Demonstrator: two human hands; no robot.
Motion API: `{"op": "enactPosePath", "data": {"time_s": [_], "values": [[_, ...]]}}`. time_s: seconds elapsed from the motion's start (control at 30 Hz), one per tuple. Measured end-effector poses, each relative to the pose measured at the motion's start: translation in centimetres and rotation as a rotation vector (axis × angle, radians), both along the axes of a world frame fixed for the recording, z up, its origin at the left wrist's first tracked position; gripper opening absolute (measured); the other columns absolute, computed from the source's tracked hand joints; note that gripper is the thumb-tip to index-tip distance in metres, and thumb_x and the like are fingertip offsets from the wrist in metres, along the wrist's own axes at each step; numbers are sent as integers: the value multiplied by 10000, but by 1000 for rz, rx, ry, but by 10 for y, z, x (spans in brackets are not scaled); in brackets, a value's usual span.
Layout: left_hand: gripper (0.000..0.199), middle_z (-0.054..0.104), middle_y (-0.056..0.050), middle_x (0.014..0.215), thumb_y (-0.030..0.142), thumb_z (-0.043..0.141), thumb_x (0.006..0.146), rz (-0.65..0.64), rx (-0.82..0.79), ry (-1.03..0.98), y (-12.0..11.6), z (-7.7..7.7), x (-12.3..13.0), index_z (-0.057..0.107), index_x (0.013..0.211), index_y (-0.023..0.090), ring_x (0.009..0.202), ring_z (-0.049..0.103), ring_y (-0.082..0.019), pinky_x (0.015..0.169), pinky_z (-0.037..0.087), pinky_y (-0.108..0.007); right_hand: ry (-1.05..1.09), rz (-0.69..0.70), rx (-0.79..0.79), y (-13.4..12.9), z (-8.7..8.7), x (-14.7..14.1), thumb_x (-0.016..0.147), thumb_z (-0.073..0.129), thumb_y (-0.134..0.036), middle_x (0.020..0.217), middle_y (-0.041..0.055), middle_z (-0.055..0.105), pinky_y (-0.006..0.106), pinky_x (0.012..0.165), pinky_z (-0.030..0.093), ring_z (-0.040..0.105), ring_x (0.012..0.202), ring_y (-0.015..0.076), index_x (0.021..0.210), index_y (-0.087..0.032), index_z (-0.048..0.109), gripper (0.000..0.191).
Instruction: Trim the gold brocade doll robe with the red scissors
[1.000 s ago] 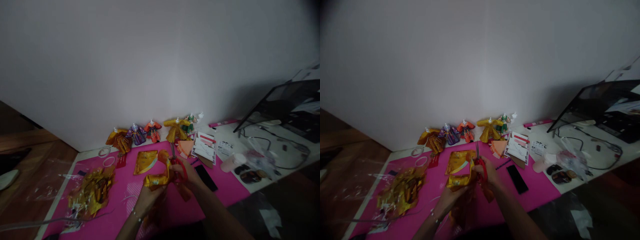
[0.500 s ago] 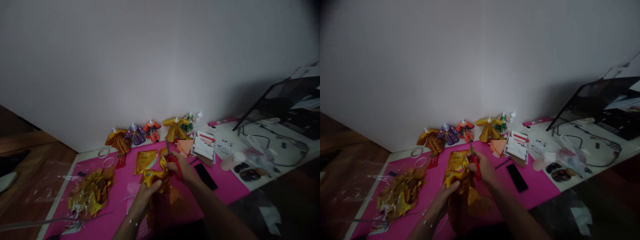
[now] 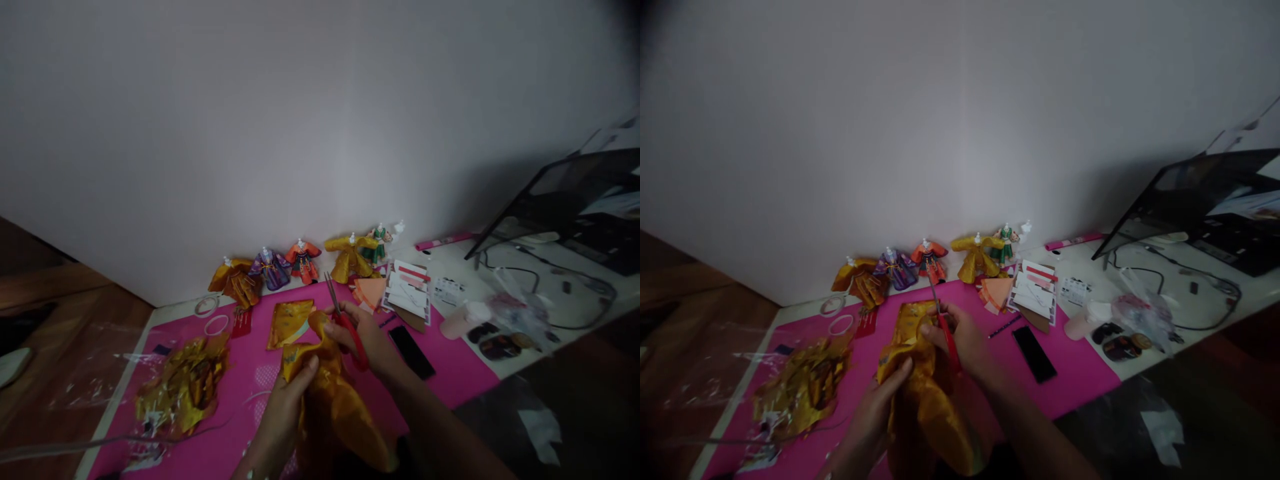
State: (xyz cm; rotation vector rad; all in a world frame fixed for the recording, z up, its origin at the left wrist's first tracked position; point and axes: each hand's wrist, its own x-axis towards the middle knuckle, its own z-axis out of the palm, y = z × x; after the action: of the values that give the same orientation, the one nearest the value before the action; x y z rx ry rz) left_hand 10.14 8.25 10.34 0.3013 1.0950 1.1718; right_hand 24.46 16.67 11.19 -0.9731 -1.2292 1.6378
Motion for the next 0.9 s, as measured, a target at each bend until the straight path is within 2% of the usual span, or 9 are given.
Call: {"op": "enactPosePath", "data": {"time_s": [0.1,0.23,0.33,0.47,0.53,0.6,0.73,0.8,0.9], "values": [[545,829,-80,1020,434,917,565,59,-2,-11,-2,7,-3,782,1039,202,1102,714,-390,965,561,-456,6,4,24,-6,2,9,742,810,-530,659,-52,605,247,529,402,534,553,119,972,-191,612,455],[458,827,-70,1051,384,893,641,206,16,57,-4,18,-10,790,1051,206,1105,722,-340,1013,541,-418,31,20,40,-23,2,33,827,713,-618,783,13,678,276,583,463,613,645,156,1077,-195,609,503],[455,828,-65,1048,381,896,639,255,-8,83,-5,25,-13,793,1047,209,1086,732,-332,1016,544,-421,-22,21,93,-41,9,52,815,794,-505,942,43,709,321,767,513,661,863,200,1174,-237,608,484],[393,840,-61,896,381,909,604,306,-64,92,-6,35,-9,809,942,207,1043,745,-356,965,578,-443,-185,107,180,-60,21,59,768,849,-418,1137,78,699,412,938,501,654,1070,269,1184,-261,614,503],[407,840,-69,920,381,895,622,295,-65,74,-7,44,-6,806,981,212,1061,738,-361,960,581,-445,-223,78,163,-64,18,54,783,827,-363,1116,80,691,413,907,516,659,1052,267,1165,-246,610,455],[442,836,-81,978,381,882,640,270,-65,59,-9,53,-3,799,1038,210,1080,730,-370,957,582,-453,-193,25,106,-66,10,49,792,805,-341,1010,64,688,370,804,539,675,946,238,1137,-225,600,418],[429,830,-88,1024,373,866,656,255,-59,37,-12,65,-3,799,1045,205,1117,711,-384,946,589,-459,-103,15,-21,-64,-5,41,773,800,-411,899,39,658,272,577,511,653,736,183,1120,-204,589,456],[404,832,-78,1009,351,867,653,255,-75,24,-13,66,-4,801,1028,215,1110,715,-380,925,600,-460,-110,7,-16,-62,-5,42,774,787,-473,921,59,677,288,585,524,664,749,201,1119,-208,593,477],[418,839,-64,958,355,898,607,276,-124,16,-16,61,-7,804,993,226,1054,739,-382,880,621,-467,-147,-87,77,-63,2,50,830,717,-562,978,88,708,357,730,552,680,866,246,1150,-227,592,480]]}}
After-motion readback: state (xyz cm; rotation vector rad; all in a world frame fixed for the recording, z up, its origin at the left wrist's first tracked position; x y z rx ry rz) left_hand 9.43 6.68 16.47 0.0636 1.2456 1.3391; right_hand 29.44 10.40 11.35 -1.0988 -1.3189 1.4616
